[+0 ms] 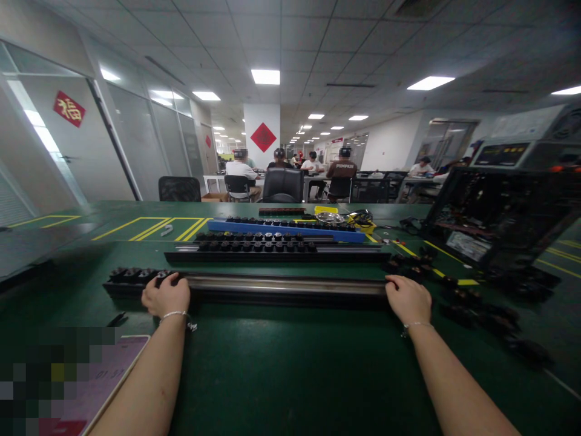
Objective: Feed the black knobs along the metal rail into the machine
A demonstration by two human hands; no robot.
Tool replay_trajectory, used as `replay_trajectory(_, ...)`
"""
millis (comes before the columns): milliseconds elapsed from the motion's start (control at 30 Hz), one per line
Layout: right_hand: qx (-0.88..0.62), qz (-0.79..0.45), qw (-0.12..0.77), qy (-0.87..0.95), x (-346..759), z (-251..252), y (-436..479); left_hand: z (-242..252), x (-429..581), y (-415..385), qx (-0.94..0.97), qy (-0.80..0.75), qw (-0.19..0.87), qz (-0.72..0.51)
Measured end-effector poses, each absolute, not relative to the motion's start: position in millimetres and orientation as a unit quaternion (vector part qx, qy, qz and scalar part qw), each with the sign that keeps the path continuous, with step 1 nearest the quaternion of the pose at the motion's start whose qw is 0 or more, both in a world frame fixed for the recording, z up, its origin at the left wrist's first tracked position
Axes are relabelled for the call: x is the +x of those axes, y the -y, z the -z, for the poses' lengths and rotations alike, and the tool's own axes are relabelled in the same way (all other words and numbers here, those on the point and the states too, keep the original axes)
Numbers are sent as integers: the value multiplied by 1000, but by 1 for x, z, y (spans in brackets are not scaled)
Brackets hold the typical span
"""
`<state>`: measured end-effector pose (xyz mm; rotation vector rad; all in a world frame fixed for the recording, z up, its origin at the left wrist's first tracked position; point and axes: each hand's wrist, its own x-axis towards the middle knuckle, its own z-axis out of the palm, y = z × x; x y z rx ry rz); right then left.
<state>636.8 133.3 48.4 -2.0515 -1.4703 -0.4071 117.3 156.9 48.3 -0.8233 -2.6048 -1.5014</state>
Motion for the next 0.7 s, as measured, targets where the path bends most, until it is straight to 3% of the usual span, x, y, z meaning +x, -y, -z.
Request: replay_trajectory(700,-717,156,302,609,615,-53,-134,-51,135,-152,-305,822,34,479)
